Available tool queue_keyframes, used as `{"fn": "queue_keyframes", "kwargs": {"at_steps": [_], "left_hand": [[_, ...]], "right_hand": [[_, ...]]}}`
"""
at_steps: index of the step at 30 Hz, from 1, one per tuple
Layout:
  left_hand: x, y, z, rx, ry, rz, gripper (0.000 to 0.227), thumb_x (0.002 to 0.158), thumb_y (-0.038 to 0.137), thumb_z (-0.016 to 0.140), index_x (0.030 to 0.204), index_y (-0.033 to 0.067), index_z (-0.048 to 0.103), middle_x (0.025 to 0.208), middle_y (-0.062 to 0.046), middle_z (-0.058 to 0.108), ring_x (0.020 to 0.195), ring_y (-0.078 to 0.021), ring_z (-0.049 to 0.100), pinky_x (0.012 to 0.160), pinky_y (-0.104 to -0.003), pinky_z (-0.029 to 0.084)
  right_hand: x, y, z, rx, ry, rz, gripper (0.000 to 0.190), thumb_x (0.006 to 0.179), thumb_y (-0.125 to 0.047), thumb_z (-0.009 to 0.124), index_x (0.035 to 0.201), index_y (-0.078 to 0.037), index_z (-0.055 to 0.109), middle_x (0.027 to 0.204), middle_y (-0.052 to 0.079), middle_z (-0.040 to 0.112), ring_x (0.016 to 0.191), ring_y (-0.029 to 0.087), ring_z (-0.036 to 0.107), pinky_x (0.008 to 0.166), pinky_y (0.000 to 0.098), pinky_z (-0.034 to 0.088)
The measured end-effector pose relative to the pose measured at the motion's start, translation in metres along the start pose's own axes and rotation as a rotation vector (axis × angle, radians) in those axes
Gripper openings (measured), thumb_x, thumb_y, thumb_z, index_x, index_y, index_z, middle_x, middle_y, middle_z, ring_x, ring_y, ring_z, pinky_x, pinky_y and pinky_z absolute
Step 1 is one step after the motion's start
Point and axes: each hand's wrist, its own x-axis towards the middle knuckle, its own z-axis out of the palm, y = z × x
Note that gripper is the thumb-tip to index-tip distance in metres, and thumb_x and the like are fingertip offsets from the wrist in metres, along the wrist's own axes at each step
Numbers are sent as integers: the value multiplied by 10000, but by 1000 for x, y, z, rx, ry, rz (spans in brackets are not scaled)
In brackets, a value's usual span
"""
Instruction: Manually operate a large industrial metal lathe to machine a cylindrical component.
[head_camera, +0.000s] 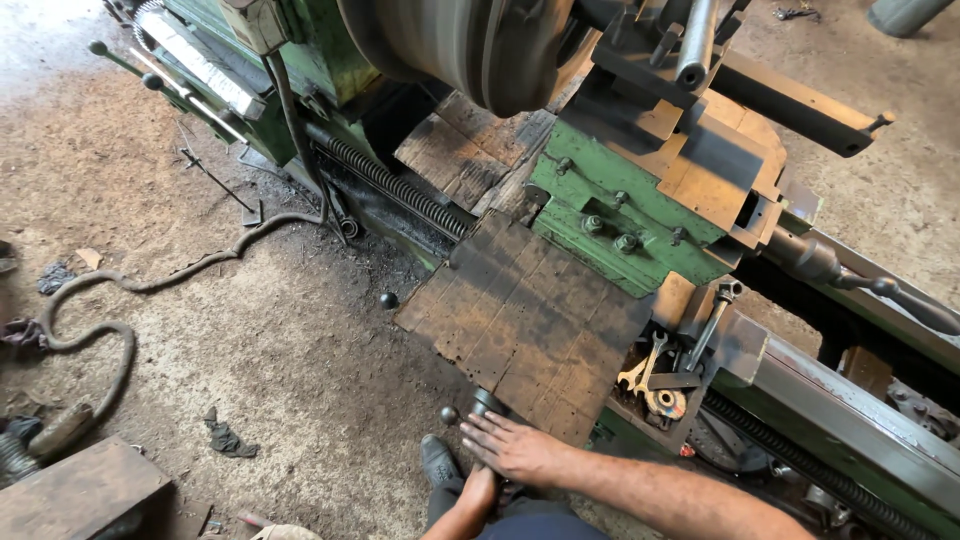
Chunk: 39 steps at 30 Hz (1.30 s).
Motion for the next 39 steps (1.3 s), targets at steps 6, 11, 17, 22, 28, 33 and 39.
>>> {"fn": "queue_keyframes", "kwargs": {"at_steps": [6,11,17,22,28,33,39], "left_hand": [[29,-60,-32,-240,-334,-438,436,994,558,295,941,178,500,690,-32,550,493,-183,459,448,-339,341],[50,-43,-43,-331,-449,-603,600,975,651,257,708,143,434,580,1,362,443,-164,338,422,-329,269],[-15,36,-22,-140,-154,-479,743,1011,683,231,805,52,565,614,-49,509,467,-184,450,453,-343,348],[21,-30,-54,536,29,325,414,984,387,445,956,27,647,765,-181,633,669,-350,613,614,-440,500],[-51,66,-36,670,142,422,450,919,292,596,1275,17,611,1187,-279,654,1150,-443,644,979,-467,514],[-87,117,-21,982,153,294,973,737,344,802,1514,-11,334,1406,-295,473,1201,-423,574,987,-464,501],[-49,105,-36,1076,162,242,385,787,180,665,1145,37,664,1075,-219,734,1085,-416,677,948,-500,520]], "right_hand": [[-7,0,-4,-37,106,-22,595,1004,-171,435,1562,23,370,1662,214,326,1574,342,257,1291,475,157],[-7,2,7,-71,179,3,567,1016,-158,432,1543,49,415,1599,209,442,1525,322,383,1279,461,243],[6,4,1,-79,122,9,590,966,-155,487,1495,100,428,1488,228,555,1438,325,482,1241,456,293],[24,8,-11,-1,25,38,641,921,-142,546,1489,126,420,1425,280,575,1375,342,533,1181,448,354],[44,7,-48,47,-178,66,865,673,-121,742,1434,159,440,1242,292,662,1277,358,603,1096,414,451],[53,13,-41,83,-139,58,856,604,-159,790,1343,165,504,993,266,725,1061,378,701,929,428,551],[67,17,-49,170,-236,165,610,609,-156,753,1143,75,567,744,214,691,762,409,709,628,517,561]]}}
